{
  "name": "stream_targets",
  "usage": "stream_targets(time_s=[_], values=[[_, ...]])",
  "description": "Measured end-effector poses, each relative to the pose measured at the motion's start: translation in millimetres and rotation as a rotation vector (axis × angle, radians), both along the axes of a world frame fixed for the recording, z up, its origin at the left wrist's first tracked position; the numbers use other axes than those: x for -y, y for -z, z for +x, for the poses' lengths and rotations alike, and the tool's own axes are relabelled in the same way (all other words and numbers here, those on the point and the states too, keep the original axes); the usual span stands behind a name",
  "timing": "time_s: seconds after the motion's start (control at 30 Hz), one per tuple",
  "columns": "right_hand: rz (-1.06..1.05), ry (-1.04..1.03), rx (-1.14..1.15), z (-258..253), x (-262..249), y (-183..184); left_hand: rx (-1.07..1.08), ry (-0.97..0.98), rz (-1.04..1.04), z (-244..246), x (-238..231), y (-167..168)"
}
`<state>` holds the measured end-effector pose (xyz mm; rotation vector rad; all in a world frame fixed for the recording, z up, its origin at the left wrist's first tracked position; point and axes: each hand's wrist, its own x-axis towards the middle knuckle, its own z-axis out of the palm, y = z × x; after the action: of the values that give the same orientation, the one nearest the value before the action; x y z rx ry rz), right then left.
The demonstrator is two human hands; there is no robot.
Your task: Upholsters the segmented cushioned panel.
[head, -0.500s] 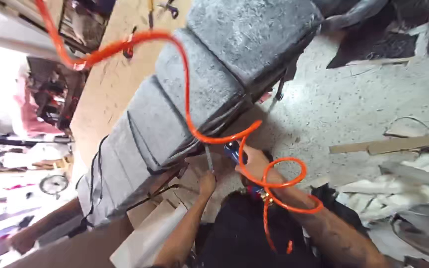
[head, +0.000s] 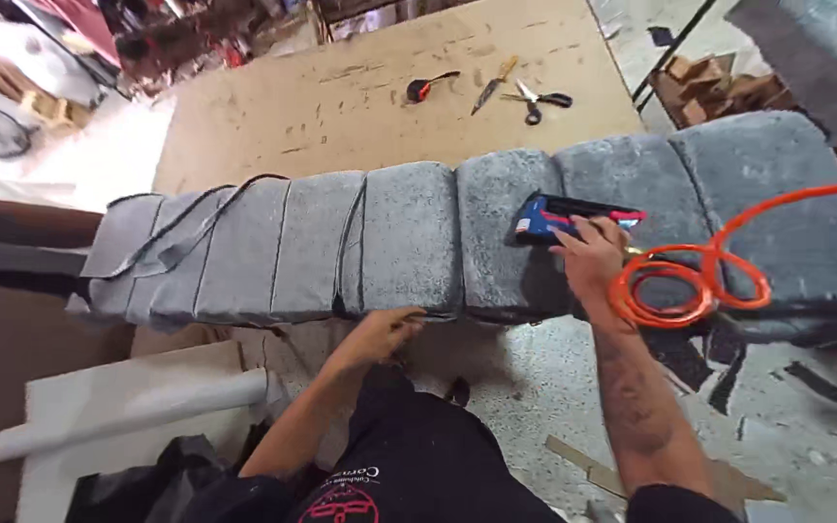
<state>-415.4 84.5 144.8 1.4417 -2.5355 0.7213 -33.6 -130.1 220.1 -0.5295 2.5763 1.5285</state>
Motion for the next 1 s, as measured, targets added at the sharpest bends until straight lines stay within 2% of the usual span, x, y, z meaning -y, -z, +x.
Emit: stream_targets(time_s=[0.07,0.1,0.17,0.23,0.3,0.37,0.47,0.53,0.57,0.63,0.67,0.7,0.77,0.83,0.93,1.0], values=[[-0.149,0.302,0.063,53,32,-7,-0.123,-0.245,-0.054,9,64,-14],[-0.175,0.364,0.088,87,58,-11,-0.165,-0.344,-0.106,16,100,-14],[-0.169,0.246,0.160,147,131,-16,-0.154,-0.485,-0.218,22,180,-8],[-0.046,0.071,0.301,191,209,-22,-0.039,-0.514,-0.289,17,257,3],[0.128,0.041,0.408,192,314,-34,-0.013,-0.424,-0.372,-27,350,9],[0.412,0.120,0.487,190,399,-43,0.022,-0.252,-0.407,-76,421,29],[0.700,0.203,0.546,185,477,-48,0.047,0.161,-0.320,-162,501,71],[0.614,0.232,0.680,172,485,-41,0.050,0.408,-0.124,-209,531,106],[0.454,0.239,0.803,164,478,-35,0.070,0.478,0.017,-224,537,122],[0.015,0.239,1.274,147,470,-32,0.132,0.520,0.285,-239,541,147],[-0.152,0.236,1.493,135,477,-36,0.166,0.521,0.350,-244,543,152],[-0.238,0.237,1.602,123,487,-41,0.181,0.524,0.382,-246,543,157],[-0.291,0.225,1.555,87,526,-49,0.153,0.539,0.367,-249,544,165],[-0.224,0.233,1.441,39,582,-43,0.082,0.521,0.307,-252,545,176],[-0.118,0.399,1.449,-26,667,-17,-0.041,0.456,0.157,-259,540,185],[-0.078,0.538,1.484,-55,704,-1,0.030,0.386,0.137,-267,535,189]])
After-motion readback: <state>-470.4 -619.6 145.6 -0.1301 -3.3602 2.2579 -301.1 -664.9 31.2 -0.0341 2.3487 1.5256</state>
